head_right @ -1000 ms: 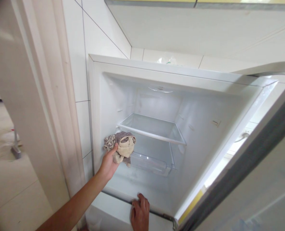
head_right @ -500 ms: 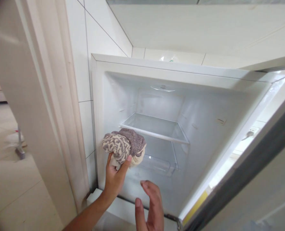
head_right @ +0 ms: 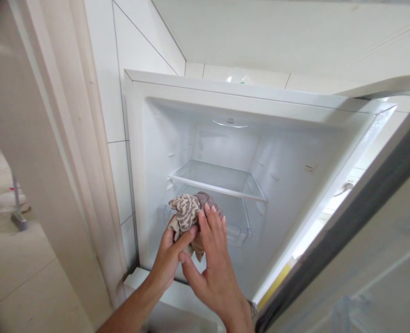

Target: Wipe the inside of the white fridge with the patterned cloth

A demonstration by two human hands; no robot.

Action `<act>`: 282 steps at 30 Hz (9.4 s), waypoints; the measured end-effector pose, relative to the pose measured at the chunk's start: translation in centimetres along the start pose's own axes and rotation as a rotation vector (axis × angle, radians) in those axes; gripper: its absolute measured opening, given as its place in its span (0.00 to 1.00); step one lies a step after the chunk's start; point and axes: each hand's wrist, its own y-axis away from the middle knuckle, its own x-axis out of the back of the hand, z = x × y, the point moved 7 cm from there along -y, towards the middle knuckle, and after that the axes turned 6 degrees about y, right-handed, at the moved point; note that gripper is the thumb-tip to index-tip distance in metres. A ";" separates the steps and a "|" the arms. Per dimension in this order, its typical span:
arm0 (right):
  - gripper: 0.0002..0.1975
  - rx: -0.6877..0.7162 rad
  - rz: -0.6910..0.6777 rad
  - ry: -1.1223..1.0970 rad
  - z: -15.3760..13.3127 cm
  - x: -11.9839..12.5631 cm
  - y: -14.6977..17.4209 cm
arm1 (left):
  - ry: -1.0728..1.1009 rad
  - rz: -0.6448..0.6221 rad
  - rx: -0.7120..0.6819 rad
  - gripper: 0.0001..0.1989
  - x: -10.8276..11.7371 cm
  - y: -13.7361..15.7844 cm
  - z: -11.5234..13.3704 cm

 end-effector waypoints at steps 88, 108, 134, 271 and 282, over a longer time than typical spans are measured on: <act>0.26 -0.538 0.811 -0.083 13.4 8.3 -8.8 | -1.109 0.373 -1.002 0.23 7.3 -0.1 14.5; 0.24 -0.585 -0.383 0.602 32.0 -7.7 -22.0 | -1.134 0.523 -0.936 0.30 12.3 -10.9 10.6; 0.23 -0.027 -0.856 0.596 15.0 -20.2 -26.8 | -1.275 0.664 -1.075 0.35 12.2 -10.2 10.3; 0.24 0.188 -0.056 0.800 21.9 -20.8 -35.2 | -1.386 0.694 -1.210 0.26 12.7 -9.0 9.4; 0.31 -0.090 -0.182 0.977 26.3 -15.5 -34.8 | -1.373 0.672 -1.190 0.26 13.3 -9.2 9.1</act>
